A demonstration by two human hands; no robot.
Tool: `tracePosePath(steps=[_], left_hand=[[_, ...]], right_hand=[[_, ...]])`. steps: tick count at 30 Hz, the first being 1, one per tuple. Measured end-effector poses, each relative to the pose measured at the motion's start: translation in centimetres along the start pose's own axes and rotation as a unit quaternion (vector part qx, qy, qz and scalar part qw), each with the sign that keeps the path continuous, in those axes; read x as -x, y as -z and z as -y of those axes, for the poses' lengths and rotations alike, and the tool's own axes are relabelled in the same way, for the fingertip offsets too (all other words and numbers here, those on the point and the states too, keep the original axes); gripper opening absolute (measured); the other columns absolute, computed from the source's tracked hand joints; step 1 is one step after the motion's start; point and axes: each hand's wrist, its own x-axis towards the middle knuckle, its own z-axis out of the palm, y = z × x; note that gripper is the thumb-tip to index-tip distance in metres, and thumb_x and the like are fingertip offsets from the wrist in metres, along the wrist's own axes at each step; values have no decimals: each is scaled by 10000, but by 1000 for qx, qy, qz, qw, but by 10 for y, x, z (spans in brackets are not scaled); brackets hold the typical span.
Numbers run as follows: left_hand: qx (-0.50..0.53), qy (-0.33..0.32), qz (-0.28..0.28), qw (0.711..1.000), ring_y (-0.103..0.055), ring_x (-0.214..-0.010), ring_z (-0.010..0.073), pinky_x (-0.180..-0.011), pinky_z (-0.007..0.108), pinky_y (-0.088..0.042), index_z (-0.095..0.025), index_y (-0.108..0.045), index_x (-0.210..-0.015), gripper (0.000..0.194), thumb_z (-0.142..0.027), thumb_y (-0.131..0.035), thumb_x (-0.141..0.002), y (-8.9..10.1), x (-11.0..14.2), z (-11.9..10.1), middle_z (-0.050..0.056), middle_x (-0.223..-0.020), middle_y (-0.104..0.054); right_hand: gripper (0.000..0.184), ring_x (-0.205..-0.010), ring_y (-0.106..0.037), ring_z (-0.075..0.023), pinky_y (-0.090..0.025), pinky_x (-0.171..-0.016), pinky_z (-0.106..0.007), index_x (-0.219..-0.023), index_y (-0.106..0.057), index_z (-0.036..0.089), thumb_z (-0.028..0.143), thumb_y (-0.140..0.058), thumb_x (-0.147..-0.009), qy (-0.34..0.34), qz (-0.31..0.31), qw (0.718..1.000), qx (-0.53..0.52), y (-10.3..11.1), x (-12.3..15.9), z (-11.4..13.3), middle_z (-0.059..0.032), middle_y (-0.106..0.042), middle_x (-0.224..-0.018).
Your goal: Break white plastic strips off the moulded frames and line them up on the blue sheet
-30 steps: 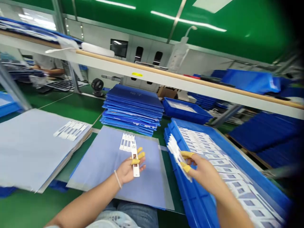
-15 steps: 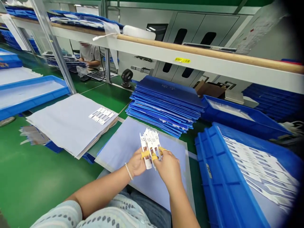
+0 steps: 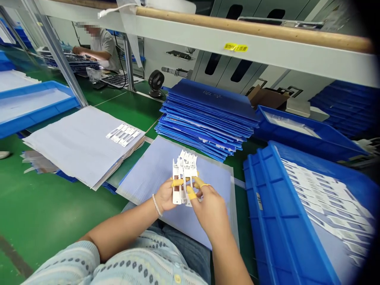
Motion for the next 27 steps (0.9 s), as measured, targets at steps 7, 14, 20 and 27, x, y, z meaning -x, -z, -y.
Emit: tracePosePath(steps=[7, 14, 20, 27], left_hand=[[-8, 32, 62, 998, -440, -1288, 357, -925, 482, -488, -140, -626, -1150, 383, -155, -584, -769, -28, 29, -30, 127, -1337, -539], [10, 47, 75, 996, -401, -1317, 352, -1019, 560, -392, -139, -677, -946, 225, -116, -587, -741, -61, 48, -46, 106, -1205, -622], [39, 65, 86, 993, -391, -1324, 352, -1033, 580, -360, -147, -686, -920, 218, -114, -551, -752, -70, 55, -48, 114, -1274, -583], [56, 68, 70, 994, -408, -1311, 350, -1052, 577, -323, -141, -682, -879, 216, -157, -528, -728, -76, 58, -48, 119, -1259, -589]], right_hand=[[336, -645, -553, -95, -493, -630, -199, -1224, -571, 242, 294, -607, -894, 83, -1, 970, -227, 29, 21, -25, 8, -594, -826], [321, -741, -589, -86, -495, -676, -173, -1162, -616, 303, 169, -636, -871, 95, -15, 959, -266, 26, 39, -20, 23, -613, -849], [319, -754, -619, -118, -532, -636, -222, -1087, -654, 287, 100, -667, -828, 65, -86, 943, -314, 24, 53, -15, 0, -640, -910], [296, -730, -632, -146, -533, -605, -249, -1058, -662, 238, 81, -680, -808, 98, -142, 949, -263, 31, 61, -9, -32, -660, -903]])
